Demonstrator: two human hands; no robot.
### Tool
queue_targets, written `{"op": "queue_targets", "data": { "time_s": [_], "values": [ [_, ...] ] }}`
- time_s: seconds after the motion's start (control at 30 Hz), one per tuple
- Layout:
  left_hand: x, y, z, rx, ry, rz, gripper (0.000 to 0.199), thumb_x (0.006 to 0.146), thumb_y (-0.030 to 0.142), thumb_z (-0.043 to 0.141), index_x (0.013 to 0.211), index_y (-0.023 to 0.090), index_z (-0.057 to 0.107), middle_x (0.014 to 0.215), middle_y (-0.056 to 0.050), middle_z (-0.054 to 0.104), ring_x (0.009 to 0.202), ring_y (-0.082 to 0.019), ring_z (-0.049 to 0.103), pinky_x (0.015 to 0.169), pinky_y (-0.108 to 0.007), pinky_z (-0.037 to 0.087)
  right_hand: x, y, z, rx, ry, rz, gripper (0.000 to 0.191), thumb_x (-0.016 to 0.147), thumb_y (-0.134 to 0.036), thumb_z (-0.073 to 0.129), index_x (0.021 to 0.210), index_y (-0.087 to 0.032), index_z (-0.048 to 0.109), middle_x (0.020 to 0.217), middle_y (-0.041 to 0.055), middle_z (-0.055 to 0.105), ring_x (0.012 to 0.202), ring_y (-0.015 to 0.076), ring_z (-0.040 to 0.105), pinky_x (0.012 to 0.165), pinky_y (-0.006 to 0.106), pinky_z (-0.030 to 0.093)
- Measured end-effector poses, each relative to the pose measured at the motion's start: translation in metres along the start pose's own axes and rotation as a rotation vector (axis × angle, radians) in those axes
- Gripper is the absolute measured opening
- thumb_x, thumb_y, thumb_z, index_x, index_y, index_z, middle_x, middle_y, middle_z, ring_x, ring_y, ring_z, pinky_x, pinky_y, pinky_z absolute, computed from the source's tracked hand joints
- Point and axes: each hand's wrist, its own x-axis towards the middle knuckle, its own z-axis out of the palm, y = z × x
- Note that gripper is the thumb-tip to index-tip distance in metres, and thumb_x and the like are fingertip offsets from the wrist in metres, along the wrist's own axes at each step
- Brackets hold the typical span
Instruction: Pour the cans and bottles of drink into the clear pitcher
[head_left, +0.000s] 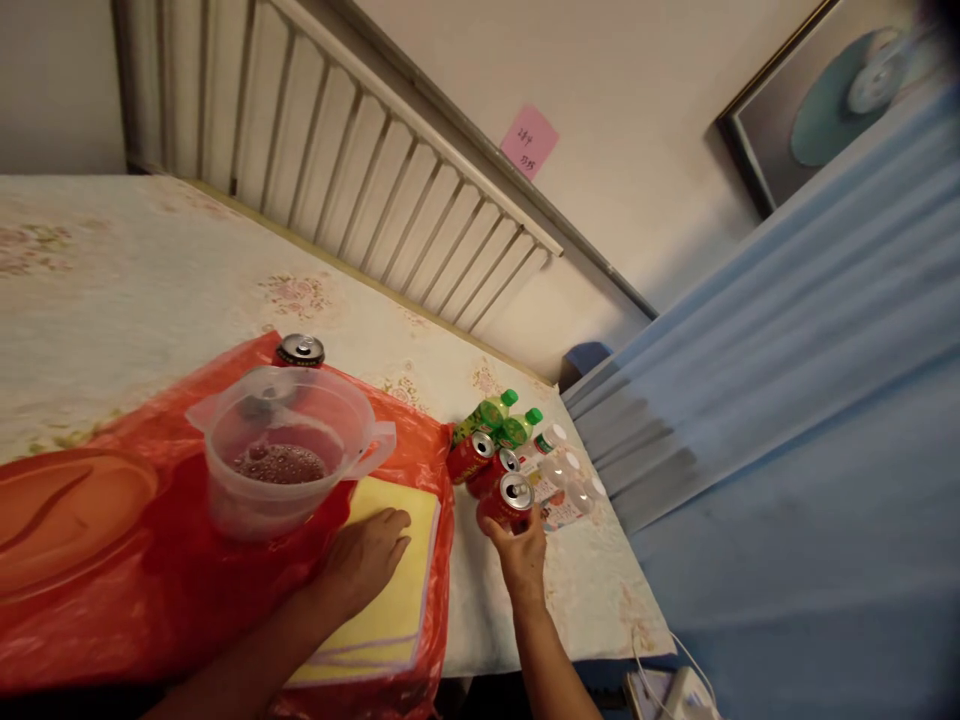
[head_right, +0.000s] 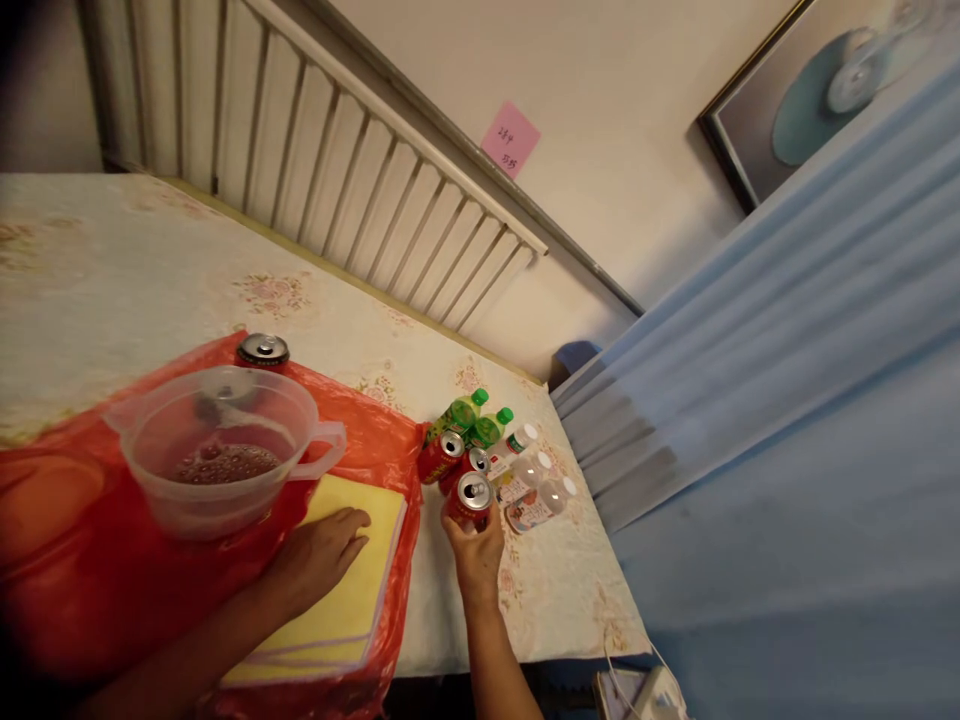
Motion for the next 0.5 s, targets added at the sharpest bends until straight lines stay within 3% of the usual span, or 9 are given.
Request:
{"op": "queue_targets", "data": {
  "time_s": [0.27,0.5],
  "values": [
    [-0.006,0.006,-0.008,-0.059,0.016,-0.029,0.026,0.094,0.019,0.043,0.108,0.02,0.065,0.11,-0.009,0.071,0.101,-0.024,0.068,0.087,-0.034,0.048,0.019,-0.1,0.036,-0.06,-0.245,-0.432,0.06,0.064,-0.027,0.078,0.122,-0.017,0.066,0.119,0.0112,0.072,0.11,0.03,0.067,0.1,0.045,0.052],
    [-0.01,0.011,-0.013,-0.078,0.016,-0.055,0.024,0.092,0.02,0.045,0.103,0.02,0.066,0.107,-0.009,0.072,0.098,-0.027,0.069,0.084,-0.036,0.05,0.033,-0.166,0.065,-0.195,-0.361,-0.802,0.058,0.071,-0.021,0.073,0.127,-0.02,0.061,0.122,0.0113,0.067,0.112,0.0286,0.064,0.101,0.045,0.051]
  ]
}}
